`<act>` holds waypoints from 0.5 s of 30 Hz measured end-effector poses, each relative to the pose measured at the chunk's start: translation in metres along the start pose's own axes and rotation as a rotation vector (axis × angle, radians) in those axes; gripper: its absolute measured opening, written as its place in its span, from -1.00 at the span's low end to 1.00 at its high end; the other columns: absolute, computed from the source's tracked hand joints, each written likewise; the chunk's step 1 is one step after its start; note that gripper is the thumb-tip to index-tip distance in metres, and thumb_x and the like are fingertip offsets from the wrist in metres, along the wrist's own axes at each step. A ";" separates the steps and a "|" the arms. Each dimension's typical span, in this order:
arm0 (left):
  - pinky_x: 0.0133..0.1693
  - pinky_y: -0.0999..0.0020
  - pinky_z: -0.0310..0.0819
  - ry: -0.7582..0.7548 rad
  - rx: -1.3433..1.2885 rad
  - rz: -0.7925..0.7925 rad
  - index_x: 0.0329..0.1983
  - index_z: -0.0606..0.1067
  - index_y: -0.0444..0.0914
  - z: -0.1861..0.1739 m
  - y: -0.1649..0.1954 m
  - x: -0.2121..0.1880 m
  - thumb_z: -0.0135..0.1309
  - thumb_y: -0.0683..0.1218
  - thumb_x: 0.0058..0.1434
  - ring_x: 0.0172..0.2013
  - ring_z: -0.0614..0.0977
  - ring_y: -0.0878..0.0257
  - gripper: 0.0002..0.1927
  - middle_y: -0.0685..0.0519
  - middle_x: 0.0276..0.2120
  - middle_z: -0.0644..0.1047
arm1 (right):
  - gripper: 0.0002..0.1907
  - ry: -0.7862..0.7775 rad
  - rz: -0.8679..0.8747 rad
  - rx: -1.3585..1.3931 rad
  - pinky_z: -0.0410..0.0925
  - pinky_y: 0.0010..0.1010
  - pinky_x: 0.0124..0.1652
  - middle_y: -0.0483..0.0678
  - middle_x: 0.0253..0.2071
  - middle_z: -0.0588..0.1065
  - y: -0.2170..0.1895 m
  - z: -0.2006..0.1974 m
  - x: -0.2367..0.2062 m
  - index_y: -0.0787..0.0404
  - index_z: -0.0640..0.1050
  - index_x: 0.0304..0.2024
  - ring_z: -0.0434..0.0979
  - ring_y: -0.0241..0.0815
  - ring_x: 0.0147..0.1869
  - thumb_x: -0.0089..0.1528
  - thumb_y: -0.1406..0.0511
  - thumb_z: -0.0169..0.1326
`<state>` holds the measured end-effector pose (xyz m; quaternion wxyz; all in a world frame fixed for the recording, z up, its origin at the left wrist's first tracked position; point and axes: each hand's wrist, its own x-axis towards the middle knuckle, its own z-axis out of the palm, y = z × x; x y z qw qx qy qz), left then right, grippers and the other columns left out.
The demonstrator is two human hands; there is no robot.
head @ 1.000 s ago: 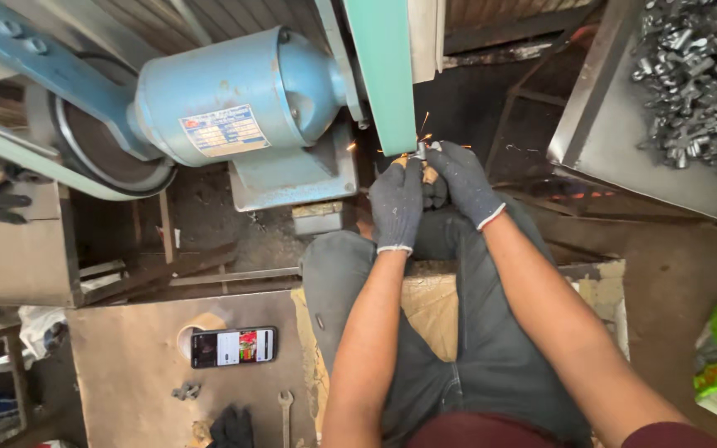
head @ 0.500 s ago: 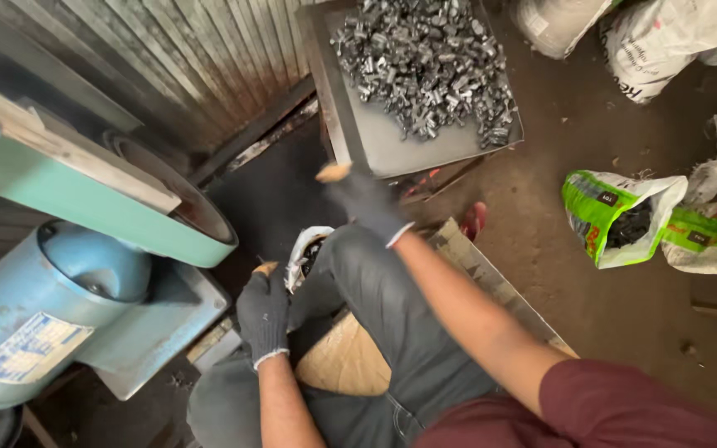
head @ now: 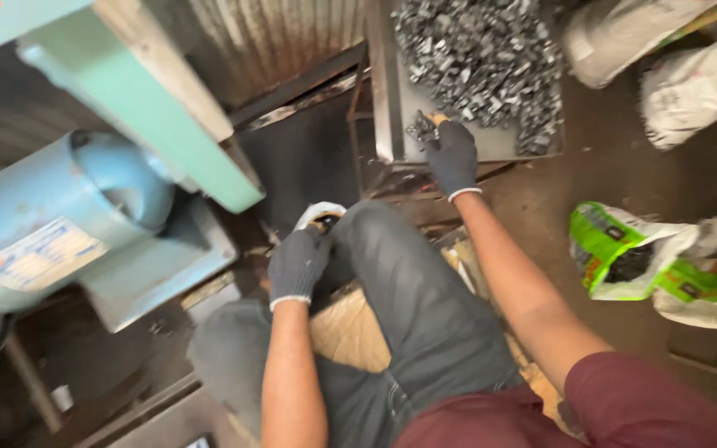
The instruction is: The person sits at a bench grinder and grinds small metal workpieces against the spinning wheel, producing sparks, then turns each piece to grind other sides. Finished pieces are placed on a metal tray holding a pile of similar ground parts.
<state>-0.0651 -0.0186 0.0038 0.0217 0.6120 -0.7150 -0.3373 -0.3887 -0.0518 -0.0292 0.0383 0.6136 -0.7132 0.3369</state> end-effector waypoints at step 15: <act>-0.02 0.11 0.48 0.145 -0.339 0.361 0.17 0.48 -0.21 0.014 0.010 -0.072 0.13 -0.04 0.20 -0.01 0.65 -0.10 -0.55 -0.22 -0.06 0.60 | -0.28 -0.782 0.364 1.112 0.44 -0.41 -0.06 0.00 -0.03 0.53 -0.134 -0.017 -0.109 0.32 0.28 0.33 0.51 -0.25 -0.02 0.13 0.43 0.21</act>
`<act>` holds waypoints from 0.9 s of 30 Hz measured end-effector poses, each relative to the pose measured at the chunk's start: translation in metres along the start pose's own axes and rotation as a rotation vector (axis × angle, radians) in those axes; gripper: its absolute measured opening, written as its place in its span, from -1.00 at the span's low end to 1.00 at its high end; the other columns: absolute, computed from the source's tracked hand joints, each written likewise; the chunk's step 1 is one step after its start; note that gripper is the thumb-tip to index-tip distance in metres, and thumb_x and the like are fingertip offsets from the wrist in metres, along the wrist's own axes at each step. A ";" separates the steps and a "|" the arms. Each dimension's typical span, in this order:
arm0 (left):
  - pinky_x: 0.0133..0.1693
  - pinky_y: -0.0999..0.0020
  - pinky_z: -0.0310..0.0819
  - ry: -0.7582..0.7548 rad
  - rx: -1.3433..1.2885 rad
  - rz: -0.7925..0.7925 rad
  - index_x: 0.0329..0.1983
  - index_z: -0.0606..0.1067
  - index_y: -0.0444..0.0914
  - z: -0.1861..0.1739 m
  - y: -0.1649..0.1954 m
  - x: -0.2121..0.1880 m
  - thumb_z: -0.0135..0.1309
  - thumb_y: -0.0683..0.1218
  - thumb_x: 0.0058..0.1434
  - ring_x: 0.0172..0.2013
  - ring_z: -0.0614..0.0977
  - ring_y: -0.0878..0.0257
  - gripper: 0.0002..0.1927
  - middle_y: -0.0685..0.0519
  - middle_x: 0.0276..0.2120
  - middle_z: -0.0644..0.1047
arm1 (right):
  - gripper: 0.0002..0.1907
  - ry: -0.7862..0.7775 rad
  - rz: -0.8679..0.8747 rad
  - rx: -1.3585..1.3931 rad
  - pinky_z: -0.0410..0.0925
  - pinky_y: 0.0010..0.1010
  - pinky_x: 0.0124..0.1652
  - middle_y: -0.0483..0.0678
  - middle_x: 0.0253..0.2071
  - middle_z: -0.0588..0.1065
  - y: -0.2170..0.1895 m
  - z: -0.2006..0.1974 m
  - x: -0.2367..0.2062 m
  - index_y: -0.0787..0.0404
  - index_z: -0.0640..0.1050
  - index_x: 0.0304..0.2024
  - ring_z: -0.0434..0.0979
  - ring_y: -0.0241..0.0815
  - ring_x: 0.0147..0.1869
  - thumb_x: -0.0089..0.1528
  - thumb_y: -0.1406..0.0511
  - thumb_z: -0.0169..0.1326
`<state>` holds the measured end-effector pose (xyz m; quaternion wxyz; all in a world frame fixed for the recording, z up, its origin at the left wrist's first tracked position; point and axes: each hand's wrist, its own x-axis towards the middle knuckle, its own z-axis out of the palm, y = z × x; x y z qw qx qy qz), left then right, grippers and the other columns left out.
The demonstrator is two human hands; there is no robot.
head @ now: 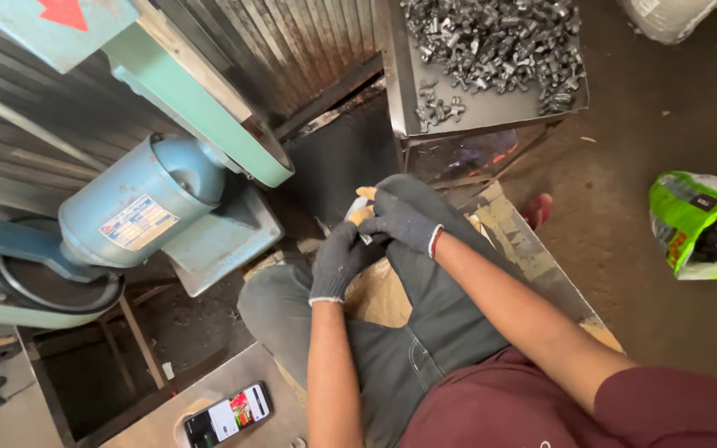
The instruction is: The person sits at a bench grinder and grinds small metal workpieces against the spinning wheel, producing sparks, then turns each piece to grind other sides. Finished pieces are placed on a metal tray holding a pile of similar ground parts.
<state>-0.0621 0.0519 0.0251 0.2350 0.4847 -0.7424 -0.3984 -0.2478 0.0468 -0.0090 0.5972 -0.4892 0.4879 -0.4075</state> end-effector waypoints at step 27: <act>-0.38 0.19 0.60 0.134 -0.686 -0.310 -0.09 0.57 -0.23 0.024 -0.037 -0.028 0.07 0.16 0.22 -0.46 0.69 0.08 -0.59 -0.08 -0.46 0.65 | -0.80 0.185 -0.201 -0.435 0.42 -0.41 -0.04 0.00 -0.10 0.63 -0.053 0.059 -0.042 0.25 0.66 -0.06 0.62 -0.21 -0.04 0.32 0.28 0.20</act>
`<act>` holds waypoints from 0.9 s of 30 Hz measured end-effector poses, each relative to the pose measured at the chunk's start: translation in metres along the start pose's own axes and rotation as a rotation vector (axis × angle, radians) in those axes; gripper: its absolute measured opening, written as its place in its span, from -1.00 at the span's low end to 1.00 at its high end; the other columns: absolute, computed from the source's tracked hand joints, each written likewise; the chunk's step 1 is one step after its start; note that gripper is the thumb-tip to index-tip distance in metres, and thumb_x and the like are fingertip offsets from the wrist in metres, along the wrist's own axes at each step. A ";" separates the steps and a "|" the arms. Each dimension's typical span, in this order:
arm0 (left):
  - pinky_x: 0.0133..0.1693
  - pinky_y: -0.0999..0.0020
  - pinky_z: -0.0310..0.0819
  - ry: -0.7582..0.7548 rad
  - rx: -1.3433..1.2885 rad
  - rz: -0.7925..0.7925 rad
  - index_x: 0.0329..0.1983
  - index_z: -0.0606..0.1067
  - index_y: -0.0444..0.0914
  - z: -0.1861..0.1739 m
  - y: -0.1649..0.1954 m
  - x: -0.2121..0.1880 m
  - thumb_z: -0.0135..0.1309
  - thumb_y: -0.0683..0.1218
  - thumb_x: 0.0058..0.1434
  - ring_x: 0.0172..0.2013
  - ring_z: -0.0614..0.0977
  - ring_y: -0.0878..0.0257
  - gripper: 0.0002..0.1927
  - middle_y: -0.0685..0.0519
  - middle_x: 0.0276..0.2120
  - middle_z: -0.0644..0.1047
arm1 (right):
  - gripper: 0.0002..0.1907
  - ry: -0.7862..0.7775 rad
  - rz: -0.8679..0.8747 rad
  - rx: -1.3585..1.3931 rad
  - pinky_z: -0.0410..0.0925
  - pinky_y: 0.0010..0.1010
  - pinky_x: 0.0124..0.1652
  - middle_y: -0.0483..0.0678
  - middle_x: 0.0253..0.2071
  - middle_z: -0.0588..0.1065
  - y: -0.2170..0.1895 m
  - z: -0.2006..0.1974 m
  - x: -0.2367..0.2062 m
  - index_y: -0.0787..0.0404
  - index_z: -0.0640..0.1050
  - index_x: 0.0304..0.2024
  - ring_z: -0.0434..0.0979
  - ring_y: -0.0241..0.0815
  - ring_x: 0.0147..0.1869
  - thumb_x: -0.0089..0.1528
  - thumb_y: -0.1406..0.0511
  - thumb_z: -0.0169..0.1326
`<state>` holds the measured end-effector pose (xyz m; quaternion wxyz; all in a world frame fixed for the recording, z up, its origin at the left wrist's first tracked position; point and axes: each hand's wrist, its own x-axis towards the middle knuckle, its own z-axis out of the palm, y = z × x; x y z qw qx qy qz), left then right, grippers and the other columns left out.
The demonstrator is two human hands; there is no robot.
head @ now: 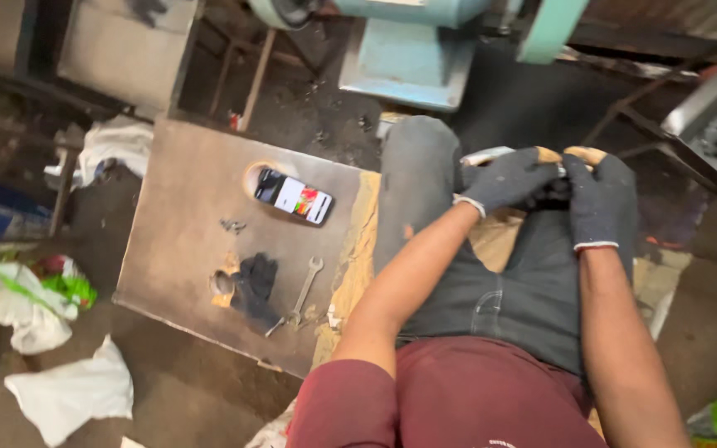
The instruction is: The person sits at a bench grinder and grinds small metal workpieces against the spinning wheel, producing sparks, then turns each piece to grind other sides. Finished pieces are placed on a metal tray holding a pile of similar ground parts.
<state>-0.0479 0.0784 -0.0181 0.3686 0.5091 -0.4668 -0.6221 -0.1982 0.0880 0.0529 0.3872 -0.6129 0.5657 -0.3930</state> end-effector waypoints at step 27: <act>-0.22 0.14 0.52 0.267 0.525 0.027 -0.16 0.61 -0.27 -0.059 0.040 0.062 0.13 0.06 0.24 -0.32 0.70 -0.02 -0.69 -0.16 -0.32 0.66 | -0.74 -0.297 0.121 0.314 0.38 -0.54 -0.42 -0.18 -0.28 0.60 0.062 0.046 0.111 0.25 0.60 0.06 0.51 -0.46 -0.37 0.36 0.29 0.10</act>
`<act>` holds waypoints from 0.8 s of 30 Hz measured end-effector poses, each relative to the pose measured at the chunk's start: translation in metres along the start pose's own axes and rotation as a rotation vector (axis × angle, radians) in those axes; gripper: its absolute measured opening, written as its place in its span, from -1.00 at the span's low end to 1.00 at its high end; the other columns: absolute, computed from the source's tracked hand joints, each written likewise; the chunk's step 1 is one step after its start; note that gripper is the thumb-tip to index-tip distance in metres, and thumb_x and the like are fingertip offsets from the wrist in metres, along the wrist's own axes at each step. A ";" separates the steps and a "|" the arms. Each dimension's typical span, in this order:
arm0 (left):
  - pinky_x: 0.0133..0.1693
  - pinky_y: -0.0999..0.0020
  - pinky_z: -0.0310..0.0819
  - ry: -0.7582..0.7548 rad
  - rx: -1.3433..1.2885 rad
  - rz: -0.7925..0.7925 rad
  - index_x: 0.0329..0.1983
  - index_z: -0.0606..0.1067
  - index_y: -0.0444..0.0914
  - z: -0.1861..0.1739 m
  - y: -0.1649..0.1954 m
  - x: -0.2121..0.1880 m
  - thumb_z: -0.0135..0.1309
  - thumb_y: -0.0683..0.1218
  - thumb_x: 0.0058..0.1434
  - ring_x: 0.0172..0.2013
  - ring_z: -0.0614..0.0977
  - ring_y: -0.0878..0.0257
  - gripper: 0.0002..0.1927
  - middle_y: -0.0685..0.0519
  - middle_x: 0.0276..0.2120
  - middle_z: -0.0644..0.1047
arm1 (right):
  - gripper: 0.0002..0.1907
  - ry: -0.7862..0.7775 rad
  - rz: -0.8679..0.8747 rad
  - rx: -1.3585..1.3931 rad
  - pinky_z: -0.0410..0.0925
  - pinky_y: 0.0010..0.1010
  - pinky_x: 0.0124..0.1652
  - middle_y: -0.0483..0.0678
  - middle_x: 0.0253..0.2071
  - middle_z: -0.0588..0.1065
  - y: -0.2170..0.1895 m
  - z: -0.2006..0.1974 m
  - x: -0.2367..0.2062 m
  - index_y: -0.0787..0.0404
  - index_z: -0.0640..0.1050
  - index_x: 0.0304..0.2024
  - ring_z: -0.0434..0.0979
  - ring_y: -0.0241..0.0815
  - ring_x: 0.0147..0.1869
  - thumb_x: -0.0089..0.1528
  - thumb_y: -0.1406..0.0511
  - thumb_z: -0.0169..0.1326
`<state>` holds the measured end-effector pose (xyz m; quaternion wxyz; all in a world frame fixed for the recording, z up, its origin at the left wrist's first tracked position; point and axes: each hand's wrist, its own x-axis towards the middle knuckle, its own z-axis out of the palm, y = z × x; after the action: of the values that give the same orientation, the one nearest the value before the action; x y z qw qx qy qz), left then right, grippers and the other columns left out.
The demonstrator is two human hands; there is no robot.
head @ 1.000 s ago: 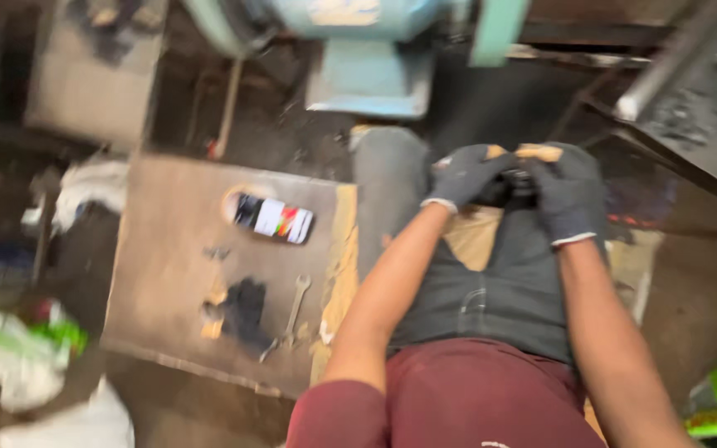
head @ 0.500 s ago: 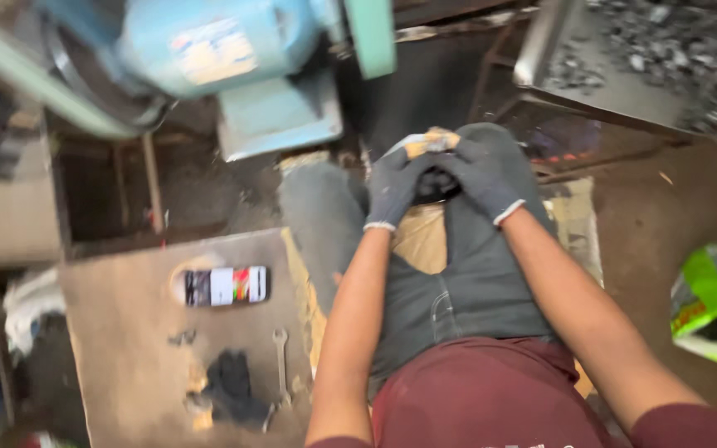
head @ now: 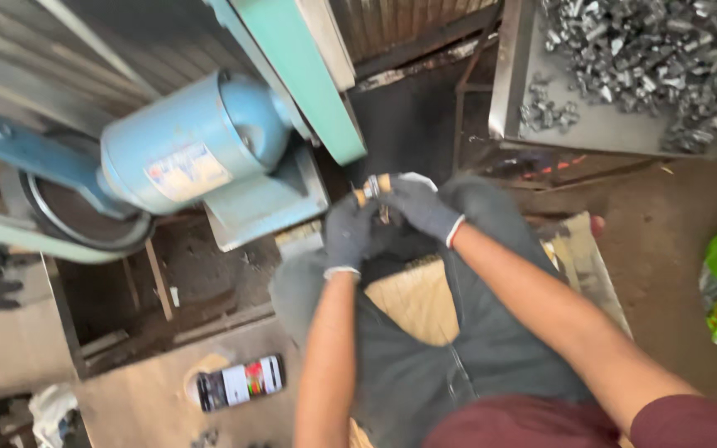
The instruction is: The person sits at a bench grinder and grinds small metal workpieces against the spinning wheel, producing sparks, then turns each piece to grind other sides. Finished pieces are placed on a metal tray holding a pile of similar ground parts.
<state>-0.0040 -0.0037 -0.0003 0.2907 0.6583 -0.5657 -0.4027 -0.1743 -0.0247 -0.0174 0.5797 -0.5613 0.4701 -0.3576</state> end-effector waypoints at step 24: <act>-0.34 0.07 0.42 0.356 0.014 -0.003 -0.34 0.50 -0.37 0.052 -0.062 0.033 0.09 0.04 0.31 -0.39 0.61 -0.10 -0.65 -0.24 -0.44 0.55 | -0.73 0.017 -0.122 -0.085 0.38 -0.44 -0.32 -0.07 -0.30 0.58 0.023 0.000 0.046 0.24 0.63 0.02 0.49 -0.35 -0.34 0.32 0.32 0.04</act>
<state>-0.0159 -0.0200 -0.0857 0.3810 0.7222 -0.5069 -0.2764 -0.1631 -0.0655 -0.0467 0.5285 -0.6101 0.4546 -0.3766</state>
